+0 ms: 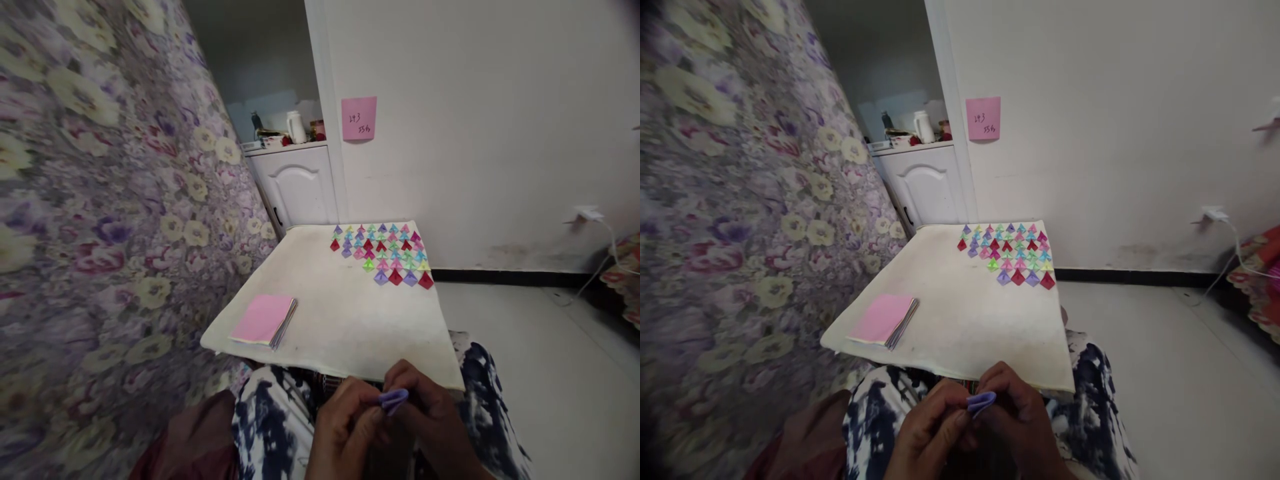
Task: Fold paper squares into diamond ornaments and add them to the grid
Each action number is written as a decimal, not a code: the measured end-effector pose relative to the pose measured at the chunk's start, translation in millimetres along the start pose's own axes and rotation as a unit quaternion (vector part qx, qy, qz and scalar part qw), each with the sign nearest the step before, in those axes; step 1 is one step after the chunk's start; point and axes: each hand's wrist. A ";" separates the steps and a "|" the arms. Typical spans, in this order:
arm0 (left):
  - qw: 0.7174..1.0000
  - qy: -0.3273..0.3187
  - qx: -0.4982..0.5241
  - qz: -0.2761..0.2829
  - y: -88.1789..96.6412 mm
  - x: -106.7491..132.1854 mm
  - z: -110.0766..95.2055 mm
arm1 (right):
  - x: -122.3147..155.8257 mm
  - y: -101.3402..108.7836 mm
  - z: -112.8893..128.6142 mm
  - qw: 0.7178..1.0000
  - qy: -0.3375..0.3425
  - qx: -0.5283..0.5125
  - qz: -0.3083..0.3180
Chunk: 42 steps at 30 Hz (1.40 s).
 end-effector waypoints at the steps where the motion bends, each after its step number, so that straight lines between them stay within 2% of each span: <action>1: 1.000 -0.008 -0.014 0.002 0.4 0.0 -0.5 | 0.0 0.2 0.6 1.000 0.003 0.004 0.002; 4: 0.995 -0.040 -0.090 0.006 2.1 0.8 -2.5 | 0.7 -0.1 2.4 1.000 0.014 0.012 0.013; 8: 0.979 -0.074 -0.187 0.024 3.5 3.4 -5.5 | 2.8 -0.3 5.4 0.999 0.028 0.017 -0.006; 14: 0.963 -0.087 -0.254 0.031 1.9 4.1 -3.9 | 0.7 4.9 13.5 0.982 0.163 0.097 0.018; 21: 0.958 -0.133 -0.253 -0.017 1.3 5.2 -1.7 | -0.8 10.3 15.8 0.968 0.192 0.163 0.016; 30: 0.946 -0.212 -0.245 -0.002 3.5 7.2 -0.5 | -0.4 13.5 16.9 0.967 0.198 0.160 0.022; 42: 0.946 -0.199 -0.254 -0.005 1.8 6.7 -1.6 | 0.1 17.2 17.3 0.965 0.184 0.186 0.015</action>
Point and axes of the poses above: each hand's wrist, its own x-axis away from the middle knuckle, its own y-axis out of the back of the hand, z = x × y, and after that the axes turned 6 degrees about x, right-handed
